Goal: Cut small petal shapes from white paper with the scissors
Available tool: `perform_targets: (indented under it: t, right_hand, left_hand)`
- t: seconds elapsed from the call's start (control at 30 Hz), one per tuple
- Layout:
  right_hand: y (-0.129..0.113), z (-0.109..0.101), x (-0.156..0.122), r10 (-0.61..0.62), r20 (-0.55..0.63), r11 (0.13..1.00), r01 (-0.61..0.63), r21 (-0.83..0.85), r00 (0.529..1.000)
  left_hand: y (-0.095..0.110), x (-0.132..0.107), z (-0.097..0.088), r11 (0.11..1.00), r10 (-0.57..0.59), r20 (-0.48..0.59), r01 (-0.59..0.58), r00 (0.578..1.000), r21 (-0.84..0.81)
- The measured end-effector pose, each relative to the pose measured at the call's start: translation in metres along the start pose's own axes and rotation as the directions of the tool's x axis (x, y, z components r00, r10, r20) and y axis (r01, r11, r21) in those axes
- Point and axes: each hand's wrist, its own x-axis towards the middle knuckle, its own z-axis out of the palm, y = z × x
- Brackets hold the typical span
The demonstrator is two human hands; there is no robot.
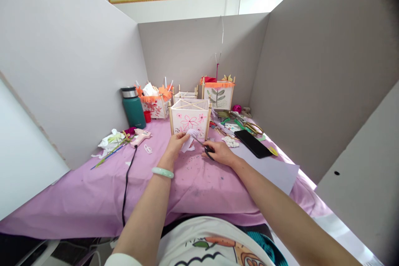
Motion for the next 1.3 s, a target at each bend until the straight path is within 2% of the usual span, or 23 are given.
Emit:
perform_targets:
  t: [0.3,1.3]
  right_hand:
    - [0.0,-0.0004,-0.0003,-0.01,-0.001,1.0,0.01,0.007,1.0]
    - [0.001,0.0005,-0.0006,-0.008,0.015,1.0,0.007,0.028,1.0]
  left_hand:
    - [-0.0003,0.0012,-0.0002,1.0,0.007,-0.025,-0.008,1.0,-0.017]
    - [-0.0018,0.0014,0.0001,0.999,-0.002,-0.015,0.001,1.0,-0.045]
